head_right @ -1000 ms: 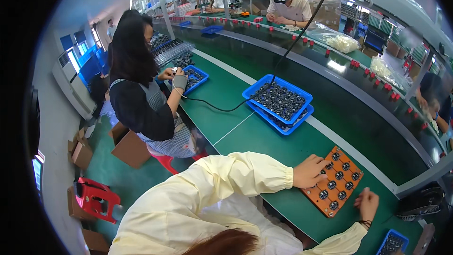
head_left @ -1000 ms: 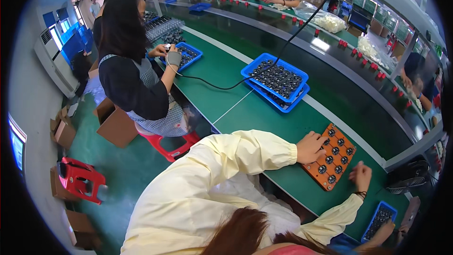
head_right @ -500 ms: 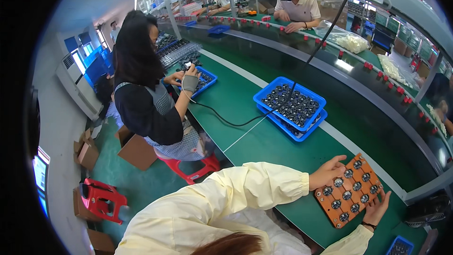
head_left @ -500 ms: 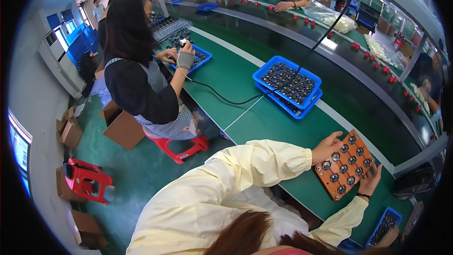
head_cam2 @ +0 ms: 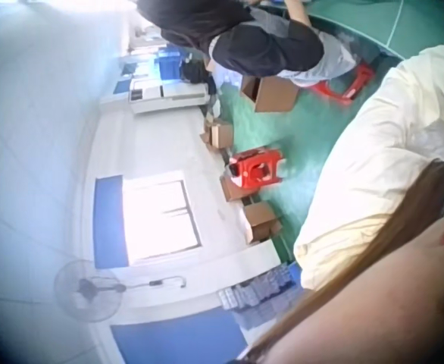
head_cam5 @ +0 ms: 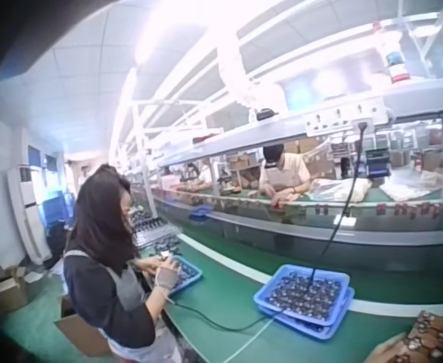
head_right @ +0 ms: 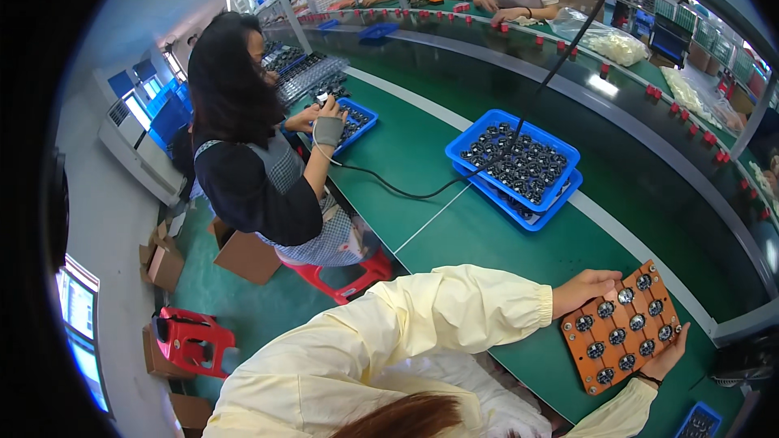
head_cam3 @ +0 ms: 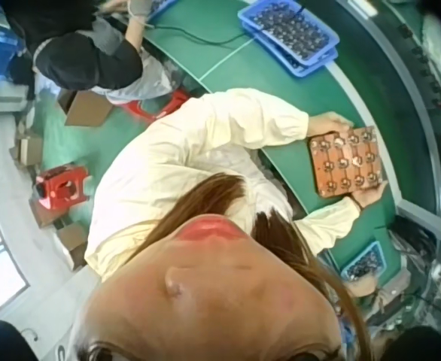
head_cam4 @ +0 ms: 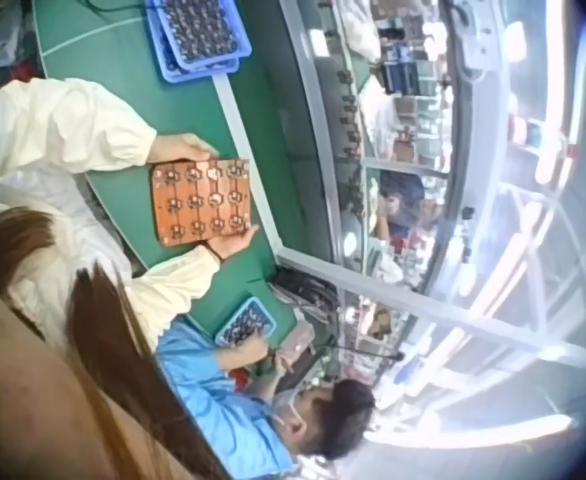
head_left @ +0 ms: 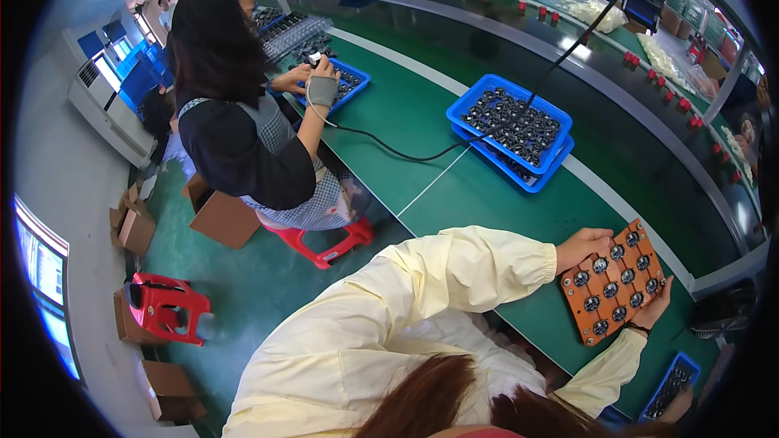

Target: Assembling small electronic components into an orange jig and organizing parts in a blue tray at a factory workbench.

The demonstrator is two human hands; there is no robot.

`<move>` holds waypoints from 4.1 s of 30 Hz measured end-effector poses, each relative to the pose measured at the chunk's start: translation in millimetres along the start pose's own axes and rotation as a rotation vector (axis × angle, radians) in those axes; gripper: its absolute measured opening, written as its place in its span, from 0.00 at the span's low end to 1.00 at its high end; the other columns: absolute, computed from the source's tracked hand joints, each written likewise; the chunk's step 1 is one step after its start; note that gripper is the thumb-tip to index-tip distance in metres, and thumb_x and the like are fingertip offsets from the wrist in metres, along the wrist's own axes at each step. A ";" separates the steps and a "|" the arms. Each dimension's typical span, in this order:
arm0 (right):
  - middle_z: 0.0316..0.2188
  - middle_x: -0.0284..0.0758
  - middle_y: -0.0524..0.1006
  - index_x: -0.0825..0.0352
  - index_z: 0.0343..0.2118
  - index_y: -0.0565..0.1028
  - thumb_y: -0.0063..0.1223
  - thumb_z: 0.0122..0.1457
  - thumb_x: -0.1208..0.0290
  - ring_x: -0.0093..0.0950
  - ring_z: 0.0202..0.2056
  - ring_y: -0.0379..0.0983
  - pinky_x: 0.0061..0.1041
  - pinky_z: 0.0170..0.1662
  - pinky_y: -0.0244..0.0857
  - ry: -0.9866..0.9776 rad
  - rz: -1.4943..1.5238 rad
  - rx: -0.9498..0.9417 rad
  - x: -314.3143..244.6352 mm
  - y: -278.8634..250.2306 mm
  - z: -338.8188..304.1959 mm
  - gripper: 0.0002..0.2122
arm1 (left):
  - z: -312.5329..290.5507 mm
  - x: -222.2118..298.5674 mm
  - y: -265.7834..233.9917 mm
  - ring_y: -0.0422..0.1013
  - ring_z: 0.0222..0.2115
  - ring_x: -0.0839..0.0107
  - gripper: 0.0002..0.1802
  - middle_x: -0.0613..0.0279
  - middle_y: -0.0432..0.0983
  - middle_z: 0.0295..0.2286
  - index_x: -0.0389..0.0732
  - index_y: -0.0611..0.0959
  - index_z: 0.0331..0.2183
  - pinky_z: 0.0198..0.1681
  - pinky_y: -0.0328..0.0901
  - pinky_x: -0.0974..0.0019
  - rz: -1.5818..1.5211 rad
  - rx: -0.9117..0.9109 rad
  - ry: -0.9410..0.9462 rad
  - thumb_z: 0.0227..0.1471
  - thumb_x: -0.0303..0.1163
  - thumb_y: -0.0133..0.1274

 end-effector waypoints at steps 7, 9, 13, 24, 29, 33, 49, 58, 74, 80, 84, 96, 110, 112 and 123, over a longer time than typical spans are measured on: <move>0.48 0.40 0.67 0.69 0.48 0.64 0.30 0.61 0.54 0.35 0.46 0.66 0.36 0.48 0.61 -0.013 0.096 0.095 -2.2 -31.0 10.7 0.23 | 11.0 1.7 -6.0 0.66 0.43 0.69 0.33 0.52 0.66 0.45 0.30 0.60 0.51 0.46 0.61 0.67 -0.135 -0.144 -0.121 0.55 0.48 0.39; 0.49 0.40 0.66 0.69 0.49 0.64 0.29 0.61 0.54 0.36 0.47 0.65 0.37 0.49 0.60 -0.026 0.130 0.182 -5.5 -32.6 12.0 0.23 | 13.4 9.3 -8.4 0.65 0.43 0.68 0.35 0.53 0.68 0.43 0.32 0.64 0.50 0.47 0.60 0.66 -0.178 -0.187 -0.143 0.54 0.54 0.35; 0.52 0.40 0.63 0.67 0.51 0.62 0.28 0.61 0.54 0.38 0.50 0.62 0.42 0.53 0.56 0.029 0.204 0.367 -10.9 -27.2 9.4 0.23 | 8.3 20.0 -11.5 0.62 0.47 0.67 0.36 0.55 0.65 0.47 0.34 0.59 0.53 0.52 0.54 0.62 -0.345 -0.220 -0.156 0.54 0.53 0.38; 0.52 0.41 0.63 0.68 0.51 0.62 0.31 0.61 0.58 0.38 0.52 0.59 0.43 0.55 0.52 -0.183 0.353 0.383 21.2 -16.1 17.4 0.21 | -8.7 12.8 -0.6 0.49 0.55 0.66 0.45 0.66 0.46 0.56 0.61 0.46 0.57 0.56 0.47 0.56 -0.553 -0.387 0.091 0.44 0.50 0.54; 0.48 0.39 0.67 0.69 0.45 0.66 0.33 0.58 0.68 0.35 0.49 0.63 0.39 0.52 0.56 -0.107 0.290 0.040 26.0 -1.1 17.6 0.15 | -19.1 29.8 4.1 0.46 0.56 0.61 0.54 0.66 0.42 0.57 0.66 0.37 0.57 0.55 0.49 0.49 -0.549 -0.250 0.133 0.41 0.48 0.58; 0.47 0.40 0.68 0.71 0.47 0.64 0.33 0.59 0.63 0.35 0.47 0.65 0.37 0.51 0.58 -0.075 0.206 -0.032 22.0 22.1 14.6 0.18 | -19.7 37.2 -5.5 0.51 0.54 0.61 0.47 0.61 0.47 0.56 0.61 0.40 0.58 0.54 0.53 0.51 -0.506 -0.155 0.141 0.45 0.53 0.52; 0.52 0.46 0.60 0.76 0.54 0.52 0.29 0.56 0.41 0.37 0.52 0.59 0.34 0.53 0.55 0.238 0.167 -0.769 75.4 134.7 27.1 0.38 | -73.1 88.7 -62.0 0.62 0.47 0.62 0.36 0.55 0.63 0.48 0.41 0.64 0.50 0.50 0.59 0.58 -0.492 -0.022 0.038 0.50 0.60 0.36; 0.52 0.48 0.60 0.78 0.54 0.52 0.28 0.55 0.40 0.39 0.53 0.57 0.35 0.55 0.53 0.227 0.202 -0.734 83.9 127.7 37.6 0.39 | -75.6 86.3 -67.1 0.62 0.47 0.59 0.44 0.50 0.62 0.48 0.35 0.63 0.50 0.50 0.58 0.57 -0.641 0.051 0.053 0.47 0.66 0.36; 0.56 0.42 0.54 0.70 0.56 0.52 0.31 0.55 0.43 0.38 0.57 0.51 0.36 0.58 0.45 0.755 0.443 -1.243 255.9 382.8 -22.6 0.35 | -323.5 160.6 -88.3 0.42 0.58 0.58 0.54 0.57 0.43 0.57 0.43 0.50 0.57 0.59 0.40 0.52 -0.387 0.584 0.976 0.37 0.70 0.42; 0.58 0.40 0.51 0.68 0.57 0.49 0.38 0.51 0.40 0.36 0.58 0.48 0.35 0.59 0.43 0.518 0.362 -1.298 217.2 372.1 0.9 0.40 | -276.9 189.0 -106.8 0.54 0.53 0.56 0.44 0.53 0.52 0.54 0.41 0.54 0.55 0.54 0.53 0.51 -0.198 0.630 0.907 0.47 0.64 0.36; 0.60 0.39 0.46 0.67 0.59 0.41 0.38 0.50 0.38 0.35 0.60 0.44 0.34 0.60 0.41 0.414 0.349 -1.346 191.3 363.7 6.5 0.43 | -258.1 200.6 -98.9 0.56 0.52 0.56 0.43 0.53 0.55 0.53 0.41 0.55 0.54 0.53 0.56 0.51 -0.158 0.582 0.829 0.47 0.65 0.34; 0.57 0.38 0.55 0.72 0.58 0.46 0.24 0.61 0.50 0.32 0.56 0.52 0.29 0.58 0.45 0.194 -0.013 -1.075 164.3 297.0 41.9 0.31 | -204.7 182.5 -90.0 0.56 0.52 0.57 0.47 0.55 0.55 0.53 0.43 0.55 0.55 0.53 0.54 0.50 -0.277 0.280 0.519 0.44 0.69 0.29; 0.57 0.42 0.52 0.72 0.56 0.49 0.33 0.57 0.45 0.36 0.58 0.48 0.36 0.58 0.42 0.157 0.376 -0.657 84.8 154.2 11.0 0.34 | -77.5 86.0 -43.9 0.51 0.55 0.57 0.49 0.56 0.51 0.55 0.46 0.51 0.56 0.55 0.51 0.49 -0.580 0.058 0.366 0.40 0.70 0.31; 0.56 0.42 0.54 0.72 0.54 0.52 0.33 0.59 0.50 0.36 0.57 0.50 0.36 0.58 0.43 0.158 0.401 -0.602 87.0 145.0 12.2 0.30 | -76.0 76.6 -36.1 0.48 0.56 0.57 0.51 0.58 0.48 0.56 0.46 0.50 0.57 0.57 0.48 0.50 -0.558 0.004 0.369 0.38 0.69 0.36; 0.47 0.37 0.68 0.66 0.48 0.64 0.29 0.62 0.58 0.34 0.47 0.65 0.35 0.50 0.58 0.048 0.119 -0.316 40.6 77.0 34.8 0.19 | -78.0 54.8 -4.4 0.38 0.59 0.58 0.66 0.64 0.36 0.59 0.57 0.44 0.58 0.58 0.38 0.46 -1.005 -0.408 -0.009 0.17 0.81 0.33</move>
Point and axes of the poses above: each hand's wrist, its own z-axis towards the middle knuckle, its own y-axis out of the palm, x = y × z, the point moved 1 cm from there along z, towards the middle knuckle
